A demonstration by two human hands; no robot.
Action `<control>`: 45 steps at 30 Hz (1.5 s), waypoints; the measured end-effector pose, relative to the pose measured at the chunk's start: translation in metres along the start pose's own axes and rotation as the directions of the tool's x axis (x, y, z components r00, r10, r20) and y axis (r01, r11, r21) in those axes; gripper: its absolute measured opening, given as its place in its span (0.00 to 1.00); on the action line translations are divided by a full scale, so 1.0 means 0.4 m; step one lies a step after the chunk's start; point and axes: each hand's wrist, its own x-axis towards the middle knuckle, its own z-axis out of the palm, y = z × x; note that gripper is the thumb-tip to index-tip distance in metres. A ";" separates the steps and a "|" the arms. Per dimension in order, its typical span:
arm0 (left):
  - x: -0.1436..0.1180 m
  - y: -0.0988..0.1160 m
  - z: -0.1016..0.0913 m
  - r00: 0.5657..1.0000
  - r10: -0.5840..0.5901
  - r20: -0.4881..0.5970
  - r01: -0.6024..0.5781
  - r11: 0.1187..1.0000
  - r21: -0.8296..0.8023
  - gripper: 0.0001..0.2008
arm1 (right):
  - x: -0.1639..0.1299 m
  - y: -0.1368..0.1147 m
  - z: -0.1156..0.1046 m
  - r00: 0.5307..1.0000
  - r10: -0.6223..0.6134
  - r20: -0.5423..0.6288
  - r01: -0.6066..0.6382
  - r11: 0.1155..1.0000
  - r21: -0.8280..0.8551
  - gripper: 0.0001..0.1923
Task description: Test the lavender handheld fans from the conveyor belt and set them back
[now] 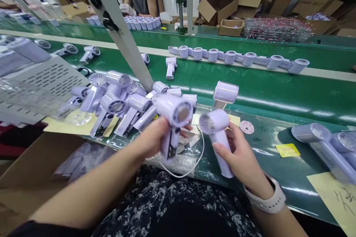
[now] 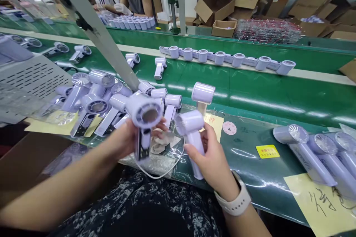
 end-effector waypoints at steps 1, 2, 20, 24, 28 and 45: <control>-0.033 -0.031 0.039 0.999 -0.019 0.040 0.022 0.997 -0.075 0.34 | 0.001 -0.025 0.022 0.999 -0.026 -0.023 0.026 1.000 -0.008 0.39; -0.053 -0.053 0.071 0.998 -0.043 0.039 0.048 0.988 -0.148 0.33 | 0.004 -0.049 0.043 0.997 -0.064 -0.045 0.062 0.997 -0.047 0.39; -0.025 0.020 0.030 0.929 0.192 -0.317 -0.268 0.939 -0.215 0.32 | 0.076 -0.033 0.116 0.978 0.029 0.205 0.015 0.978 -0.210 0.06; -0.014 0.035 0.039 0.923 0.188 -0.335 -0.281 0.925 -0.254 0.35 | 0.002 -0.071 0.112 0.926 -0.036 0.375 0.026 0.999 0.032 0.09; 0.003 0.047 0.082 0.913 0.154 -0.379 -0.306 0.871 -0.385 0.35 | -0.021 -0.110 0.131 0.918 -0.102 0.383 0.045 0.987 0.157 0.14; -0.001 0.010 0.083 0.915 0.172 -0.366 -0.340 0.817 -0.466 0.38 | -0.054 -0.094 0.196 0.933 -0.183 0.309 0.080 0.945 0.318 0.21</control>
